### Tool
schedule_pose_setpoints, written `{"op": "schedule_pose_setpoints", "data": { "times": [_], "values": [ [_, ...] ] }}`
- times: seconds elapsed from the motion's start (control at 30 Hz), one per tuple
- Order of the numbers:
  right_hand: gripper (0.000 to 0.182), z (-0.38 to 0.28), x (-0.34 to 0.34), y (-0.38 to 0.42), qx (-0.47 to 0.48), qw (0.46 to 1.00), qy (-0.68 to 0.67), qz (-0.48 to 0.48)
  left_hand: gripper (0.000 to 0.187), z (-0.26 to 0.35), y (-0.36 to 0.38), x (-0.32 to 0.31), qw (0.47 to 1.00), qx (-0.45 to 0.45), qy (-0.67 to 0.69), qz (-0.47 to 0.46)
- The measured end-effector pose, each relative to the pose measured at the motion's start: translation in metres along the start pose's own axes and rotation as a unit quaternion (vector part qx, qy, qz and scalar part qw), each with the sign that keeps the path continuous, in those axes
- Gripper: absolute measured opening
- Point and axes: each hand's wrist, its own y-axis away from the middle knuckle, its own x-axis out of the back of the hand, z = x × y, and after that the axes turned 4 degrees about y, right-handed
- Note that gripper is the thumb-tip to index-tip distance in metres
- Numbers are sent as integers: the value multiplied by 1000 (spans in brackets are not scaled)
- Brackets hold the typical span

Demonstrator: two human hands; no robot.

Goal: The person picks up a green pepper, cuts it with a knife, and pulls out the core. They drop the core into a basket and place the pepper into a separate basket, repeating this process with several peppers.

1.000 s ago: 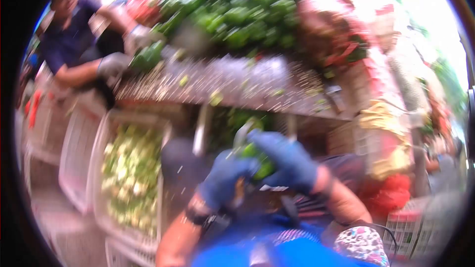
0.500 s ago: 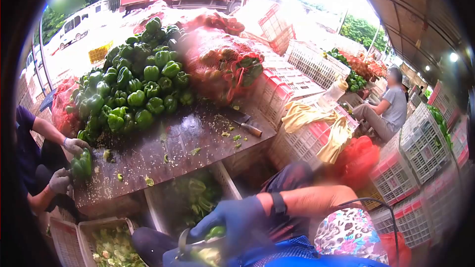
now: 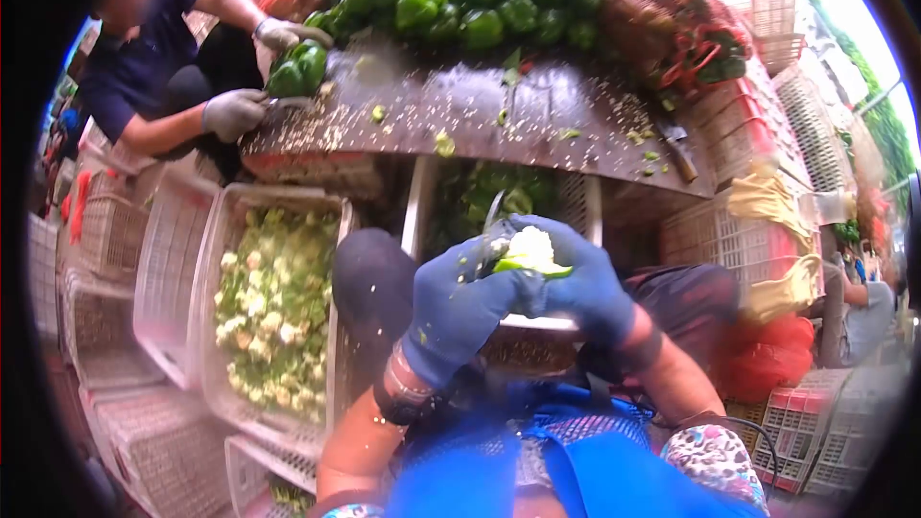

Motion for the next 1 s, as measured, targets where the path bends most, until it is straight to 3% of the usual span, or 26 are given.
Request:
{"op": "schedule_pose_setpoints", "data": {
  "times": [0.07,0.13,0.23,0.3,0.37,0.43,0.47,0.5,0.57,0.6,0.67,0.73,0.77,0.83,0.87,0.9,0.93,1.0],
  "values": [
    [66,-9,-2,2,-45,997,58,-14,32,-3,4,6,992,-73,-97,14],
    [58,-19,0,7,-68,994,78,-25,22,-9,9,5,991,-99,-95,1],
    [50,-24,7,18,-94,991,82,-51,25,-1,14,1,993,-58,-92,-45],
    [53,-16,15,21,-101,992,22,-74,26,-1,12,8,994,78,56,-53],
    [55,-12,13,22,-81,994,0,-72,26,-9,5,4,997,-59,-9,-39],
    [61,5,18,13,-9,998,59,-23,29,-20,-17,11,1000,-5,11,18],
    [65,4,19,13,-16,999,50,6,31,-26,-28,14,998,20,23,47],
    [68,0,21,16,-51,998,-2,28,36,-29,-35,22,995,33,-65,66],
    [75,-3,30,14,-94,993,-66,37,49,-39,-49,29,980,-58,-182,48],
    [71,6,36,13,-104,991,-74,30,56,-47,-45,26,966,-153,-208,8],
    [65,22,42,7,-122,988,-93,28,87,-58,-36,9,964,-234,-118,-49],
    [58,25,40,1,-114,992,-50,16,91,-48,-35,5,918,-254,-295,-81],
    [54,19,36,0,-97,995,6,3,86,-51,-38,2,901,-278,-328,-61],
    [45,11,19,-2,-75,992,-74,68,79,-61,-41,5,884,-292,-361,-59],
    [44,15,19,-4,-48,994,-41,87,75,-62,-42,3,875,-298,-376,-59],
    [44,23,22,-6,-20,994,-7,107,55,-63,-41,-4,872,-332,-359,-7],
    [44,29,22,-6,6,991,26,128,48,-63,-41,-11,889,-333,-313,19],
    [43,31,14,-6,10,988,-38,149,34,-65,-40,-20,915,-330,-218,76]
  ]
}}
